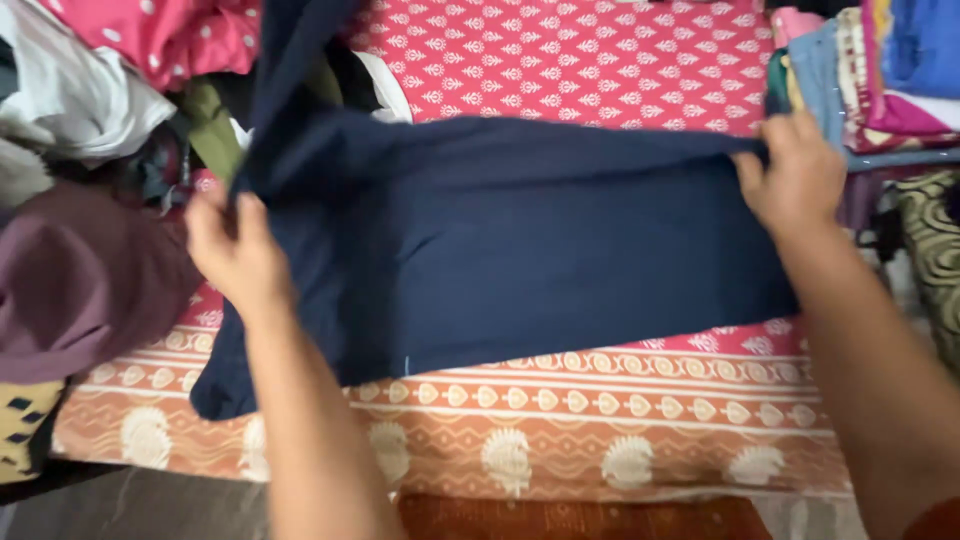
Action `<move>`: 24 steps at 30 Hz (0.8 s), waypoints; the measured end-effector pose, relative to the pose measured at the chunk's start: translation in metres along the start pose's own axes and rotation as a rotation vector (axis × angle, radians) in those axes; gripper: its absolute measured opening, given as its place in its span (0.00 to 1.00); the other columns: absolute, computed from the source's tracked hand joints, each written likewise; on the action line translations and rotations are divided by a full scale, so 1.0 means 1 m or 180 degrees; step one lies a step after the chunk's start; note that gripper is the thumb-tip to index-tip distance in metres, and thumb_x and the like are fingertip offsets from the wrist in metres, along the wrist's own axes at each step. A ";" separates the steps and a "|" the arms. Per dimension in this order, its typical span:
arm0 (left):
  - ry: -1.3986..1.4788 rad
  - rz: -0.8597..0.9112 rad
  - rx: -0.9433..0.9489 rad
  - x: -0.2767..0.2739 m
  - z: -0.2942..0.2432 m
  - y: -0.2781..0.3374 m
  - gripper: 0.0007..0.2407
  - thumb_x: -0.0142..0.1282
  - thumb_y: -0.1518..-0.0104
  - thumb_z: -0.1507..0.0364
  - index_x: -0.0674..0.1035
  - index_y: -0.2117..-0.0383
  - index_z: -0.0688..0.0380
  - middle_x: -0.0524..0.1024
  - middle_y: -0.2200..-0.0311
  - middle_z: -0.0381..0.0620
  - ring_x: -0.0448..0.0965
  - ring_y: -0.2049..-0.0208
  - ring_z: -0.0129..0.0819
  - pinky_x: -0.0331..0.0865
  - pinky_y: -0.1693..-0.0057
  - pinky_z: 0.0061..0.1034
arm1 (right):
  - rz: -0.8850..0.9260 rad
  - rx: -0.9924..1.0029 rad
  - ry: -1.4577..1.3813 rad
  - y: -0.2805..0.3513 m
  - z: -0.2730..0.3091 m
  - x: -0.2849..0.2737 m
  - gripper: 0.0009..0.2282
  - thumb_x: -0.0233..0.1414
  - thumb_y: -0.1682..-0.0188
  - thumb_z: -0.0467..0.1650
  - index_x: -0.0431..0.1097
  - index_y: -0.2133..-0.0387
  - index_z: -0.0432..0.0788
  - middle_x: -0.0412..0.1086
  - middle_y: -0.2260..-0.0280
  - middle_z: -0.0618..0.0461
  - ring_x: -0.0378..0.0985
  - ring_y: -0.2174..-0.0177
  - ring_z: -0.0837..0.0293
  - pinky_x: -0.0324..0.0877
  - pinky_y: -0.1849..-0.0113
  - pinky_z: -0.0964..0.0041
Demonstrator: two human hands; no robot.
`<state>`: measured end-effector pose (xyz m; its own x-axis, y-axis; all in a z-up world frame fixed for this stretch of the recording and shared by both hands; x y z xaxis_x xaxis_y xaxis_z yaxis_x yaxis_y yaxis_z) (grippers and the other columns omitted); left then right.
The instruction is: The person is folding various pieces of laundry, including a small blue patterned cloth and a navy blue shirt, on a bed.
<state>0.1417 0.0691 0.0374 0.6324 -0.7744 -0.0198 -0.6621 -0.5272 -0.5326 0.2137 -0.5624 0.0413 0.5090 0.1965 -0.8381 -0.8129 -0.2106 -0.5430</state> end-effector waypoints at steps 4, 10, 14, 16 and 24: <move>-0.0543 -0.0491 -0.0660 -0.026 -0.009 0.086 0.10 0.66 0.43 0.77 0.77 0.58 0.64 0.74 0.66 0.38 0.72 0.65 0.23 0.70 0.55 0.19 | 0.0204 0.0340 0.0252 0.055 0.002 -0.014 0.07 0.63 0.54 0.29 0.74 0.64 0.49 0.70 0.59 0.47 0.77 0.61 0.42 0.73 0.59 0.50; -0.2171 -0.0517 -0.0803 -0.024 -0.021 0.122 0.14 0.71 0.51 0.72 0.80 0.60 0.63 0.77 0.67 0.51 0.78 0.70 0.39 0.72 0.59 0.31 | 0.0286 0.0754 0.0133 0.091 -0.012 0.000 0.07 0.59 0.54 0.28 0.77 0.62 0.50 0.74 0.57 0.51 0.78 0.59 0.45 0.73 0.59 0.49; -0.2866 -0.0269 -0.0753 -0.015 0.007 0.109 0.10 0.70 0.46 0.69 0.84 0.64 0.60 0.78 0.69 0.52 0.78 0.69 0.46 0.72 0.59 0.38 | 0.0113 0.0796 -0.0037 0.086 -0.023 -0.002 0.06 0.60 0.53 0.27 0.78 0.63 0.48 0.76 0.59 0.47 0.79 0.59 0.44 0.73 0.57 0.50; -0.2153 -0.0365 -0.0681 -0.017 0.010 0.100 0.08 0.66 0.40 0.71 0.82 0.60 0.61 0.79 0.67 0.49 0.79 0.67 0.42 0.74 0.57 0.36 | 0.0064 0.0865 -0.0146 0.079 -0.030 -0.004 0.06 0.60 0.53 0.26 0.78 0.63 0.46 0.76 0.60 0.46 0.79 0.60 0.43 0.73 0.58 0.51; 0.1557 -0.0670 -0.1371 -0.035 -0.025 0.070 0.02 0.47 0.29 0.74 0.72 0.56 0.54 0.77 0.68 0.42 0.72 0.77 0.29 0.65 0.68 0.22 | 0.0129 0.1681 -0.0760 0.076 -0.058 0.010 0.05 0.62 0.51 0.25 0.78 0.62 0.42 0.76 0.70 0.44 0.79 0.70 0.53 0.72 0.64 0.60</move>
<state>0.0637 0.0504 0.0220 0.5779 -0.6558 0.4858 -0.7098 -0.6976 -0.0972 0.1733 -0.6319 -0.0118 0.4464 0.4218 -0.7892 -0.8926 0.2717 -0.3597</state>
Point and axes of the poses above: each hand's wrist, its own y-axis away from the middle knuckle, its own x-axis out of the palm, z = x × y, the point moved 6 cm from there along -y, towards the middle knuckle
